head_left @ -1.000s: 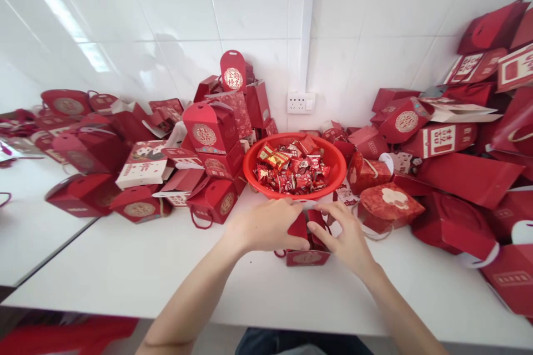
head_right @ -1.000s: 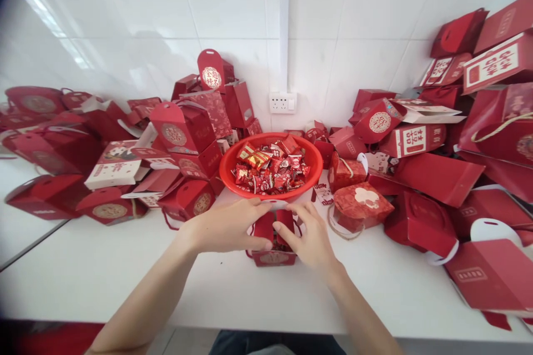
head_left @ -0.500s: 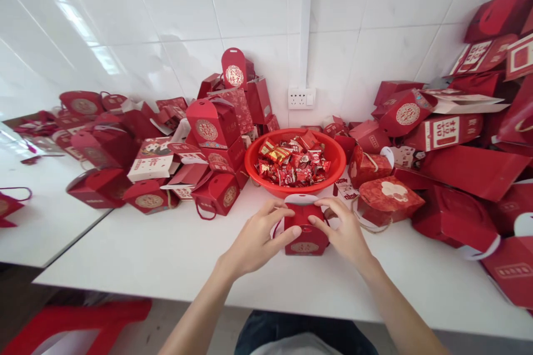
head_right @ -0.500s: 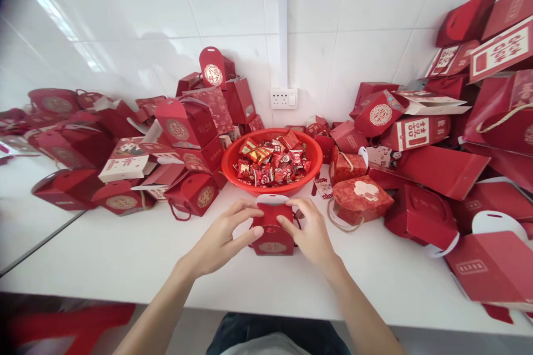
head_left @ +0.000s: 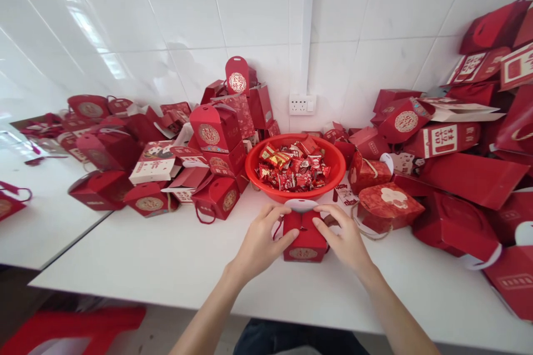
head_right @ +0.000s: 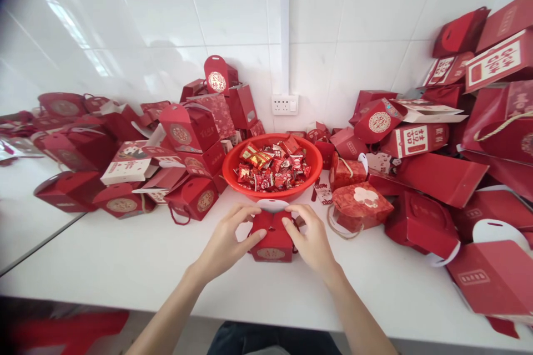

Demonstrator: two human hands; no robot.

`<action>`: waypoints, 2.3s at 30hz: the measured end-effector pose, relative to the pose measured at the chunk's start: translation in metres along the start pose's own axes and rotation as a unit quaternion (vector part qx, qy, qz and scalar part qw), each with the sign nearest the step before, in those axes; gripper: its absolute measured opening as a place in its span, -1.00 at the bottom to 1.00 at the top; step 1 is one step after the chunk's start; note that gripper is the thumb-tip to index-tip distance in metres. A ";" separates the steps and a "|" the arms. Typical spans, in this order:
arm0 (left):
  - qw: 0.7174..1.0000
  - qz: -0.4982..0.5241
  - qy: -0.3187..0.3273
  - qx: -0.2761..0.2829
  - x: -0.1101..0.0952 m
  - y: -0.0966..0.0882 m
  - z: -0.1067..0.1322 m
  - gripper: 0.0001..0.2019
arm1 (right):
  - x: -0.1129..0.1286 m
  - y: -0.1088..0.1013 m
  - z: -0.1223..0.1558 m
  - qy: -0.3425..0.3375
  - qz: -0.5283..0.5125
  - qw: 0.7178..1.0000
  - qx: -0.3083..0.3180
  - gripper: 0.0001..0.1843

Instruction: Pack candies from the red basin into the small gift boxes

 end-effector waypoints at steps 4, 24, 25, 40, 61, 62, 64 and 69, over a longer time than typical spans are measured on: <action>1.000 0.017 -0.007 -0.009 0.003 0.003 0.000 -0.60 | -0.002 0.000 0.000 0.003 -0.001 1.000 -0.002 -0.79; 0.991 -0.035 0.042 -0.125 -0.004 0.008 0.013 -0.82 | 0.029 0.003 0.008 -0.161 0.062 0.985 -0.016 -0.90; 0.990 -0.030 0.047 -0.132 -0.006 0.007 0.013 -0.83 | 0.029 0.005 0.008 -0.159 0.064 0.985 -0.009 -0.89; 0.995 0.052 0.033 -0.084 -0.025 0.004 0.006 -0.90 | 0.029 0.011 0.004 -0.069 -0.020 0.997 0.019 -0.91; 0.987 0.141 -0.037 -0.067 -0.027 0.008 0.002 -0.86 | 0.030 0.014 0.007 -0.074 -0.040 0.996 0.026 -0.91; 0.986 0.146 -0.043 -0.064 -0.027 0.009 0.002 -0.86 | 0.030 0.014 0.007 -0.073 -0.039 0.996 0.026 -0.91; 0.985 0.150 -0.053 -0.059 -0.027 0.011 0.000 -0.85 | 0.030 0.015 0.007 -0.071 -0.037 0.996 0.027 -0.91; 0.988 0.121 -0.061 -0.079 -0.031 0.015 -0.002 -0.81 | 0.030 0.016 0.008 -0.079 -0.037 0.996 0.025 -0.90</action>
Point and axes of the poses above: each hand's wrist, its own z-axis away from the middle knuckle, its own y-axis out of the palm, x = y × z, the point moved 5 cm from there along -z, towards the middle knuckle, and after that the axes turned 15 degrees about -z, right-handed, at the moved point
